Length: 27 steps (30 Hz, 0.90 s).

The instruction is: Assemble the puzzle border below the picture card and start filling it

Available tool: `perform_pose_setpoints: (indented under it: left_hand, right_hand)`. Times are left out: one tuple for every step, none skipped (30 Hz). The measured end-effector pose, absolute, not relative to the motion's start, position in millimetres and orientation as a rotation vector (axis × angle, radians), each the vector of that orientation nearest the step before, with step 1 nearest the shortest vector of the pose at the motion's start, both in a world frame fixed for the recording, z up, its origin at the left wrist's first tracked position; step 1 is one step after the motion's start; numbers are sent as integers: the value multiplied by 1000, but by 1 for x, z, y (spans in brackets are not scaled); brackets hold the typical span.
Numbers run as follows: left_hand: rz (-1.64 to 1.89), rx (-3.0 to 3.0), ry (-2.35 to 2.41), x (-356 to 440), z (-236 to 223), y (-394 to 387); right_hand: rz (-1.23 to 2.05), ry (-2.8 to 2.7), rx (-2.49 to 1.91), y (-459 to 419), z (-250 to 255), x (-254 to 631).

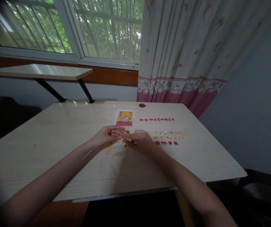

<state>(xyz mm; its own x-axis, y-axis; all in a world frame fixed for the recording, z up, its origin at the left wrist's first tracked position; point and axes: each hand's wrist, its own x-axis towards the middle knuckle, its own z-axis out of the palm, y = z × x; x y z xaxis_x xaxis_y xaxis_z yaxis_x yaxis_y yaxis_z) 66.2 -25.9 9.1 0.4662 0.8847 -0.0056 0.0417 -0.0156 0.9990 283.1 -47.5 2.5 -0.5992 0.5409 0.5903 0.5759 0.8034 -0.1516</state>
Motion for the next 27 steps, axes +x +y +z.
perform_pose_setpoints:
  left_hand:
    - [846,1428,868,66,7,-29]
    - [867,1424,870,66,5,-31]
    - [889,1424,876,66,5,-34]
    - [909,1428,884,66,5,-35]
    - [922,1433,890,66,5,-37]
    - [933,1441,893,67,5,-38]
    - [941,1450,893,69,5,-39]
    - [946,1461,889,70,4,-40]
    - [949,1474,884,72,3,-40]
    - [952,1491,877,73,3,-41]
    - [949,1512,866,74,2,-41]
    - [945,1542,858,73,2,-41]
    - [949,1586,860,71,2,-40]
    - [953,1654,872,66,4,-39]
    - [963,1744,897,60,6,-36]
    - [985,1875,946,51,9,-33]
    - [954,2053,986,42,12,-30]
    - [913,2235,1017,31,14,-25]
    - [844,2402,1042,21,17,-21]
    - [775,2536,1080,12,18,-17]
    - [706,2632,1122,5,19,-13]
    - [639,2694,1156,-1,19,-10]
    - [575,2738,1167,-5,18,-8]
    - [515,2766,1165,-6,17,-6]
    - [464,2782,1155,-7,15,-6]
    - [425,2790,1140,-6,14,-5]
    - [401,2791,1126,-5,13,-5]
  right_hand:
    - [-55,-2348,-834,-49,1,282]
    - [-43,-2346,-846,-50,0,281]
    - [-38,-2338,-856,-51,-1,281]
    - [-39,-2330,-863,-52,-1,280]
    - [-46,-2323,-868,-53,-1,279]
    - [-58,-2317,-868,-54,-1,278]
    - [-77,-2313,-867,-55,-1,278]
    - [-102,-2316,-864,-55,0,277]
    - [-133,-2326,-854,-56,0,277]
    - [-169,-2341,-838,-56,1,278]
    - [-211,-2350,-822,-56,1,279]
    - [-252,-2350,-804,-56,1,281]
    - [-283,-2341,-788,-56,1,283]
    - [-299,-2330,-771,-57,0,286]
    - [-298,-2327,-754,-57,0,289]
    - [-286,-2339,-730,-58,-1,293]
    - [-270,-2365,-701,-58,-2,296]
    - [-254,-2400,-670,-59,-3,299]
    - [-241,-2434,-643,-60,-4,302]
    - [-231,-2463,-622,-61,-5,303]
    - [-223,-2480,-612,-62,-6,303]
    - [-214,-2491,-610,-62,-7,303]
    - [-204,-2504,-617,-63,-7,302]
    - [-196,-2517,-627,-63,-8,301]
    - [-191,-2531,-644,-63,-9,300]
    - [-187,-2549,-661,-63,-9,299]
    - [-184,-2564,-681,-63,-10,298]
